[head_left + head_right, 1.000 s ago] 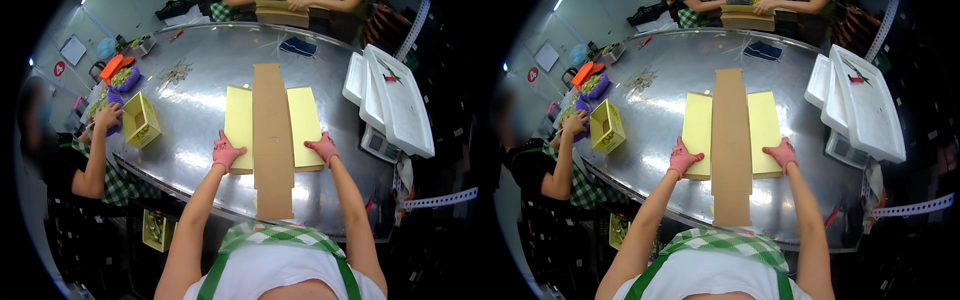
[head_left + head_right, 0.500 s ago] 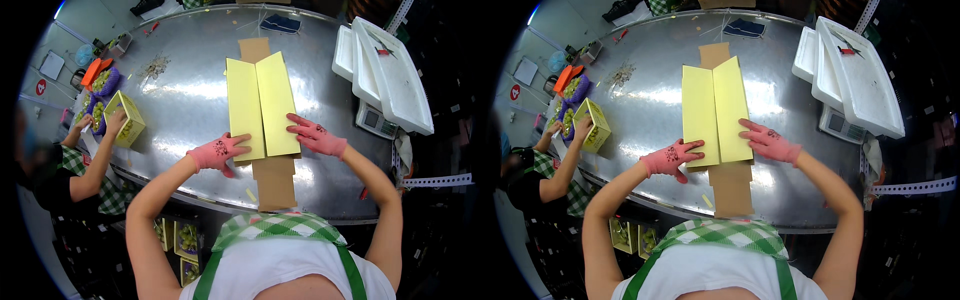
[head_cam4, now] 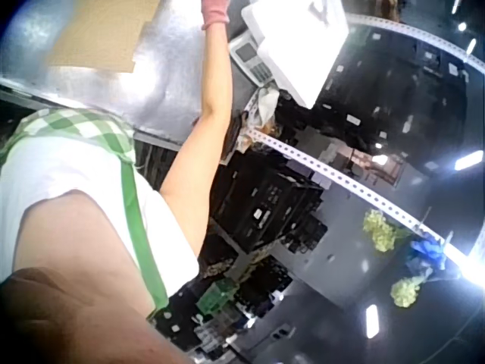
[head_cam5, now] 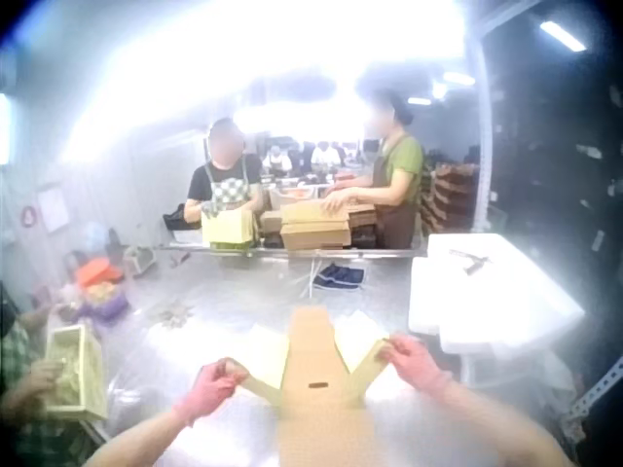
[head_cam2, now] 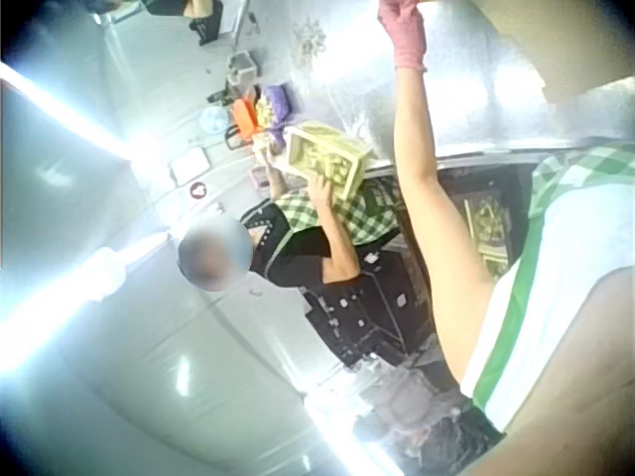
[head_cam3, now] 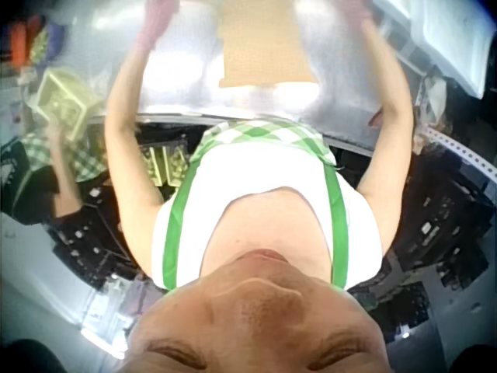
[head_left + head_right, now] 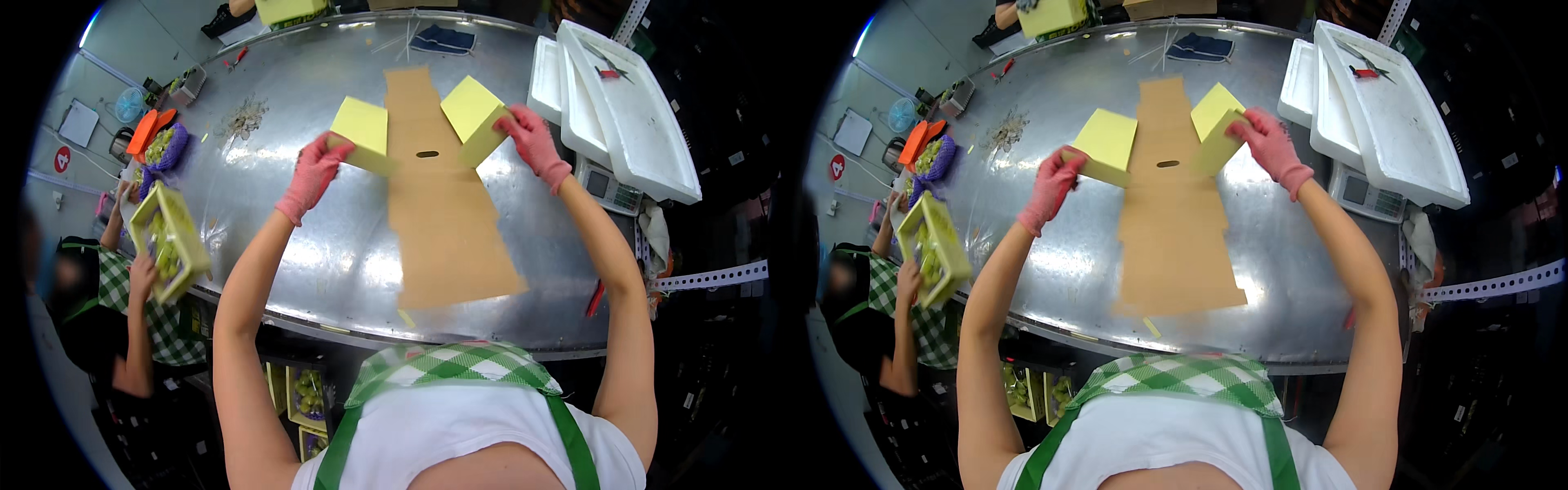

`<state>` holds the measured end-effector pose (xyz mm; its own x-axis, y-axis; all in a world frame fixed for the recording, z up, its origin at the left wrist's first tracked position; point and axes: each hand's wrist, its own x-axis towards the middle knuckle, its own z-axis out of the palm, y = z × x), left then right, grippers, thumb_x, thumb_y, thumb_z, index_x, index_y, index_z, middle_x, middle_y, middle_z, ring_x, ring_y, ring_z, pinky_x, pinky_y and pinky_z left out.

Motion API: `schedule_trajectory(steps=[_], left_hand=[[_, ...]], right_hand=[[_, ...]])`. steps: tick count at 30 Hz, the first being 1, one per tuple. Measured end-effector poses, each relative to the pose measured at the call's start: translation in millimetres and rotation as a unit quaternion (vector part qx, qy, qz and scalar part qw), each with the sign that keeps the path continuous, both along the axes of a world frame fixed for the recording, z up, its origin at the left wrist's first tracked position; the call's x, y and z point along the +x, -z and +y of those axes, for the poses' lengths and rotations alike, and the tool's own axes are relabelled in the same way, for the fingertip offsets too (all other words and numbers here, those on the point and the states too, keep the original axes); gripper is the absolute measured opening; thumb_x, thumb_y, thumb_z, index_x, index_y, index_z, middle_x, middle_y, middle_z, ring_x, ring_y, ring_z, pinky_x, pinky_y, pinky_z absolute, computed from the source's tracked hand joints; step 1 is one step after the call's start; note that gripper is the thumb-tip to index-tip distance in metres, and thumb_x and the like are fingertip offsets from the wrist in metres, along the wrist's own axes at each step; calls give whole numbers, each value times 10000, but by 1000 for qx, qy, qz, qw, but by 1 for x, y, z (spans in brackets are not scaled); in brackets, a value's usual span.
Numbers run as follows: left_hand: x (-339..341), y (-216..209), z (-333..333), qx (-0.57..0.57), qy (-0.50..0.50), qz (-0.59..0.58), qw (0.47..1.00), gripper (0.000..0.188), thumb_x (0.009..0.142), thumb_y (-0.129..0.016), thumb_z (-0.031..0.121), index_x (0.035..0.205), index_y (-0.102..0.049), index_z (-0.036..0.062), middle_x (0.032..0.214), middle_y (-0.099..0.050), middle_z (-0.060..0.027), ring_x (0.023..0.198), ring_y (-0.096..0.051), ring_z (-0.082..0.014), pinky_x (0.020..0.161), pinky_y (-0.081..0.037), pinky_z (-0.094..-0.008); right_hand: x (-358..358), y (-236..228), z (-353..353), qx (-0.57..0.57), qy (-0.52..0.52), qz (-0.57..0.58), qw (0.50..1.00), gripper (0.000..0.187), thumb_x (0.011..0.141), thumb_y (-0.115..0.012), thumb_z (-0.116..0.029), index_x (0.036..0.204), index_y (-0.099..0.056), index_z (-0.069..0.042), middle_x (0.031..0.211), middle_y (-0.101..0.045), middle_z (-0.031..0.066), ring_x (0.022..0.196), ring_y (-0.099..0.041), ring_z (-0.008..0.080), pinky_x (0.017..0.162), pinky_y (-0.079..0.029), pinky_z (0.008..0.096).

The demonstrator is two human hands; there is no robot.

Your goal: The person assembles flat cardboard sheets into rectangular boxes by folding the sides and tucking the tabs into slots. They repeatedly pick up new sheets, fold them into shape, and place the finished boxes on the table. The task is performed by hand without tools.

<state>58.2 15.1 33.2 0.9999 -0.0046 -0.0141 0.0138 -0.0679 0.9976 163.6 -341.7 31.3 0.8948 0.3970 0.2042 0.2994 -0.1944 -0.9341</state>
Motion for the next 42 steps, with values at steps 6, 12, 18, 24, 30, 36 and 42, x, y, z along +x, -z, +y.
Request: schedule_trajectory(steps=[6, 12, 18, 24, 30, 36, 42], left_hand=[[-86, -10, -55, 258, -116, -132, 950, 421, 702, -747, 246, 1039, -581, 56, 718, -633, -63, 573, -580, -118, 513, -452, -256], [-196, 11, -112, 491, 208, -206, 820, 499, 751, -631, 298, 1232, -496, 273, 732, -515, -26, 522, -526, -202, 490, -484, -294], [-219, 57, -122, 419, 327, -232, 814, 555, 797, -501, 222, 1327, -361, 308, 1023, -477, -82, 675, -566, -222, 616, -514, -317], [-195, 54, -128, 477, 361, -234, 766, 610, 757, -537, 224, 1324, -355, 352, 1100, -491, -91, 866, -549, -254, 756, -450, -396], [-165, 54, -124, 301, 224, -221, 900, 250, 754, -582, 156, 999, -627, 150, 1018, -555, -74, 806, -541, -267, 700, -415, -343], [-153, 93, -146, 260, -70, -226, 936, 166, 749, -607, 219, 870, -640, 110, 812, -594, -46, 660, -460, -280, 599, -343, -376], [-152, 91, -154, 322, -119, -201, 918, 135, 762, -609, 232, 807, -640, 109, 741, -572, -57, 588, -420, -285, 557, -333, -378]], right_hand=[[-108, -4, 5, -52, -11, -142, 988, 361, 702, -706, -37, 1041, -583, -36, 791, -590, 39, 659, -509, 91, 555, -415, 247], [-213, 21, -27, -279, -230, -404, 840, 390, 693, -613, -193, 1082, -577, -205, 626, -494, -25, 526, -495, 162, 427, -379, 295], [-231, 45, -51, -277, -368, -263, 848, 541, 681, -606, -159, 1209, -506, -215, 995, -541, 50, 735, -532, 233, 672, -451, 336], [-221, 40, -45, -257, -344, -222, 875, 428, 699, -593, -186, 1126, -584, -215, 942, -568, 36, 725, -521, 208, 686, -426, 329], [-208, 45, -21, -200, -170, -130, 956, 165, 727, -649, -173, 891, -656, -171, 803, -594, 57, 686, -510, 246, 620, -416, 348], [-218, 63, 15, -144, 29, -193, 970, 141, 722, -634, -114, 859, -643, -80, 819, -606, 79, 695, -498, 272, 650, -387, 345], [-231, 49, 21, -179, 139, -253, 941, 622, 715, -665, -235, 1261, -422, -60, 1261, -437, 101, 1105, -452, 314, 1003, -286, 448]])
